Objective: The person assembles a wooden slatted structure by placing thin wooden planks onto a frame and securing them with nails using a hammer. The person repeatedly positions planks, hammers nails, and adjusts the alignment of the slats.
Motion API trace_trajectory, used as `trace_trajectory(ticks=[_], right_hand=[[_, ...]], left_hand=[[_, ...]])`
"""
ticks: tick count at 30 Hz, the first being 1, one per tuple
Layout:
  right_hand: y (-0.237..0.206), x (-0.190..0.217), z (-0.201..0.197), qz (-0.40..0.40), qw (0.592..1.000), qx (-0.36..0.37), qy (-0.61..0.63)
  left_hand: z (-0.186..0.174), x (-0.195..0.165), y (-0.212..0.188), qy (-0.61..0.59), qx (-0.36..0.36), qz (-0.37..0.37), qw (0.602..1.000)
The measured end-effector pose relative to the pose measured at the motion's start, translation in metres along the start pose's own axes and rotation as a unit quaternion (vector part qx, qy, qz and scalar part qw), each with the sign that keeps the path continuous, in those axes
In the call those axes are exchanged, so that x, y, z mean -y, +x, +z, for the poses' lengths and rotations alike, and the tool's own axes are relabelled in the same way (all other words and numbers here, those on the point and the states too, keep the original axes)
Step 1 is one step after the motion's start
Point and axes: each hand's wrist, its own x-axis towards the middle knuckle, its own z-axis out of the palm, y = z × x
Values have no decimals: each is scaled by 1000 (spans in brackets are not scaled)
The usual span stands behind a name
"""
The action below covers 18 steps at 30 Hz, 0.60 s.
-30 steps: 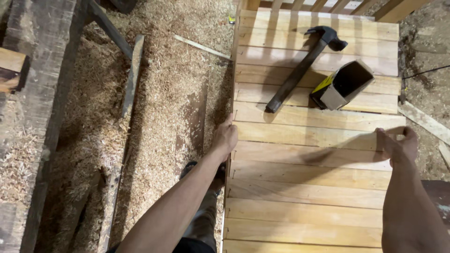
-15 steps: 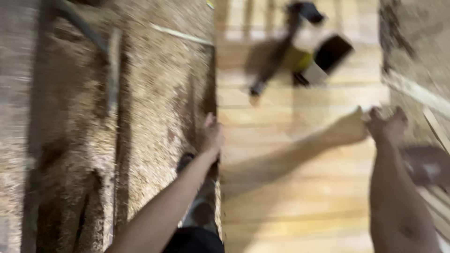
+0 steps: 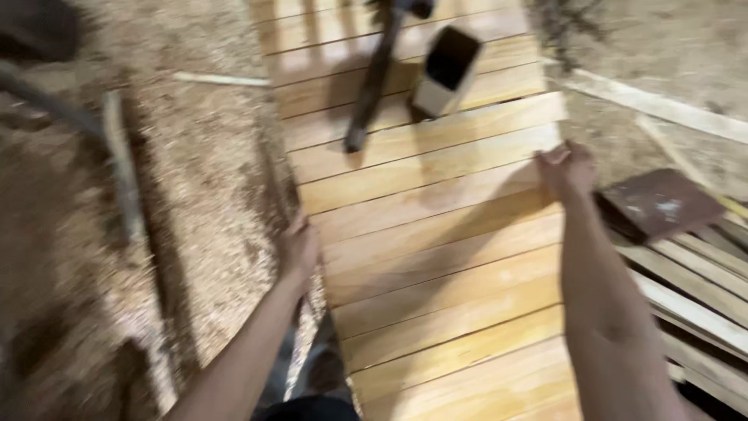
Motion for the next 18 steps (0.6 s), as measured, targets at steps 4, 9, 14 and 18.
trace_trajectory(ticks=[4, 9, 14, 18], right_hand=[[-6, 9, -7, 52, 996, 77, -15], [-13, 16, -10, 39, 987, 82, 136], [-8, 23, -5, 31, 997, 46, 45], [-6, 26, -4, 33, 996, 35, 73]], left_hand=[[-1, -1, 1, 36, -15, 133, 990], [-4, -32, -24, 155, -35, 40, 986], [-6, -40, -32, 229, -20, -4, 973], [-3, -21, -18, 174, -42, 115, 977]])
